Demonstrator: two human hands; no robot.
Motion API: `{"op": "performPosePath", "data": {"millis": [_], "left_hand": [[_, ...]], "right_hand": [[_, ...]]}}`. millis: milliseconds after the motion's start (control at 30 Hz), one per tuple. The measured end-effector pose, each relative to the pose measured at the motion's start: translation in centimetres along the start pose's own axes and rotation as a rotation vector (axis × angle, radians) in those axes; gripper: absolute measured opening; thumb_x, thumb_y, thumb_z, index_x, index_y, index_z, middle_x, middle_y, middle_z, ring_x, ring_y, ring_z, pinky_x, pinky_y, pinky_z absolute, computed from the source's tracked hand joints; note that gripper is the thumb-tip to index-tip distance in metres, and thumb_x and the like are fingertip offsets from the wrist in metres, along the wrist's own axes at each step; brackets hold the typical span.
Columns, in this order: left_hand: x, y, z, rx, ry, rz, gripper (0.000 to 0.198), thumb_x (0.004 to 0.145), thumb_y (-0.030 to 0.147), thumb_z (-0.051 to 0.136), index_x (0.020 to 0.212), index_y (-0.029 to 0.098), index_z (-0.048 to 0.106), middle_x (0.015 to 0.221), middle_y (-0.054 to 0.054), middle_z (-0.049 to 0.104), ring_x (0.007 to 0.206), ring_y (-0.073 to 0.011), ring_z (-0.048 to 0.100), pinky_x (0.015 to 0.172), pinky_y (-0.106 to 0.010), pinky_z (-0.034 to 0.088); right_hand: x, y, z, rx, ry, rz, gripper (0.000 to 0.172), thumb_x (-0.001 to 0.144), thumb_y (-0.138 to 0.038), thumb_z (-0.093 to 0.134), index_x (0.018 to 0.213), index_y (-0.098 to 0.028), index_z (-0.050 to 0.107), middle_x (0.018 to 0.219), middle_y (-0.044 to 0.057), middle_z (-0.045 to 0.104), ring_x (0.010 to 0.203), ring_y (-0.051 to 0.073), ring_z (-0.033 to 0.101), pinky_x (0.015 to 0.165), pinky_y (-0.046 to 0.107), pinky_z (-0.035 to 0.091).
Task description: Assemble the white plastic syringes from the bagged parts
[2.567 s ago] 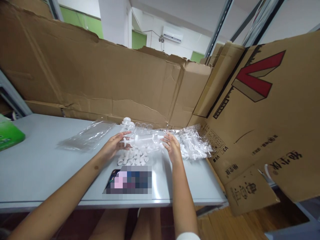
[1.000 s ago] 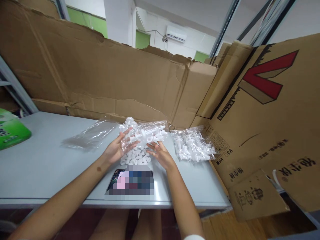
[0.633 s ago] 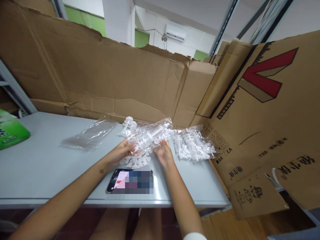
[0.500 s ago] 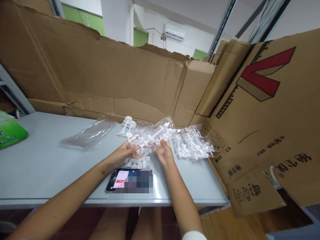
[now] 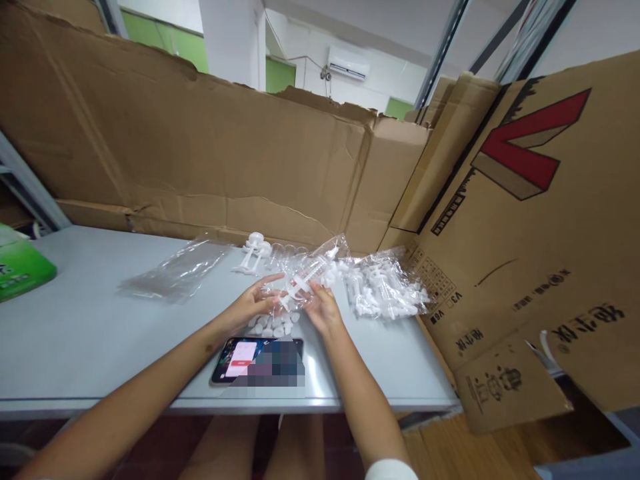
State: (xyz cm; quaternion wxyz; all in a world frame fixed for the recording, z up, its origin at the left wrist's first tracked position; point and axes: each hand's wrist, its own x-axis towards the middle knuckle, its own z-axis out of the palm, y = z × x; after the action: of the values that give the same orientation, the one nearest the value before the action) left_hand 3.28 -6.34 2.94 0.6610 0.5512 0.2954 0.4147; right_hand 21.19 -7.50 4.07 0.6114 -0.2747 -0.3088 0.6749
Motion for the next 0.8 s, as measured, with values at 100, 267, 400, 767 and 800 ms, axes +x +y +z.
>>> {"op": "performPosePath", "data": {"millis": [100, 267, 400, 767, 800], "left_hand": [[0.5, -0.3, -0.6, 0.101, 0.149, 0.129, 0.078, 0.062, 0.028, 0.073, 0.129, 0.024, 0.033, 0.112, -0.01, 0.056, 0.088, -0.0177, 0.061, 0.078, -0.032, 0.048], [0.7, 0.3, -2.0, 0.2, 0.316, 0.318, 0.051, 0.071, 0.034, 0.063, 0.118, 0.02, 0.05, 0.107, -0.01, 0.06, 0.085, -0.0179, 0.06, 0.078, -0.033, 0.047], [0.6, 0.8, -2.6, 0.364, 0.326, 0.32, 0.028, 0.073, 0.037, 0.06, 0.09, 0.016, 0.066, 0.096, -0.009, 0.065, 0.087, -0.0207, 0.059, 0.079, -0.032, 0.046], [0.6, 0.8, -3.3, 0.695, 0.132, 0.312, 0.036, 0.076, 0.031, 0.054, 0.11, 0.023, 0.061, 0.08, -0.002, 0.062, 0.072, -0.0146, 0.054, 0.069, -0.026, 0.043], [0.5, 0.9, -3.3, 0.714, 0.137, 0.326, 0.034, 0.076, 0.03, 0.054, 0.109, 0.024, 0.061, 0.081, -0.002, 0.062, 0.072, -0.0148, 0.054, 0.069, -0.026, 0.043]], "right_hand": [[-0.1, -0.2, -0.1, -0.081, 0.044, -0.023, 0.03, 0.064, -0.028, 0.07, 0.09, -0.019, 0.058, 0.086, 0.005, 0.07, 0.082, 0.022, 0.066, 0.069, 0.034, 0.053], [-0.2, -0.5, -0.5, -0.16, 0.081, -0.069, 0.029, 0.067, -0.027, 0.068, 0.092, -0.02, 0.056, 0.085, 0.004, 0.07, 0.078, 0.021, 0.067, 0.062, 0.029, 0.053], [-0.2, -0.7, -0.5, -0.204, 0.074, -0.083, 0.031, 0.066, -0.027, 0.068, 0.094, -0.019, 0.056, 0.083, 0.004, 0.069, 0.075, 0.021, 0.067, 0.056, 0.026, 0.052], [-0.2, -1.1, -1.1, -0.303, 0.08, -0.1, 0.043, 0.066, -0.027, 0.069, 0.105, -0.018, 0.054, 0.092, 0.006, 0.069, 0.075, 0.022, 0.067, 0.057, 0.03, 0.053], [-0.2, -1.1, -1.1, -0.311, 0.083, -0.107, 0.043, 0.066, -0.027, 0.069, 0.106, -0.019, 0.054, 0.092, 0.006, 0.068, 0.075, 0.022, 0.067, 0.058, 0.03, 0.053]]}}
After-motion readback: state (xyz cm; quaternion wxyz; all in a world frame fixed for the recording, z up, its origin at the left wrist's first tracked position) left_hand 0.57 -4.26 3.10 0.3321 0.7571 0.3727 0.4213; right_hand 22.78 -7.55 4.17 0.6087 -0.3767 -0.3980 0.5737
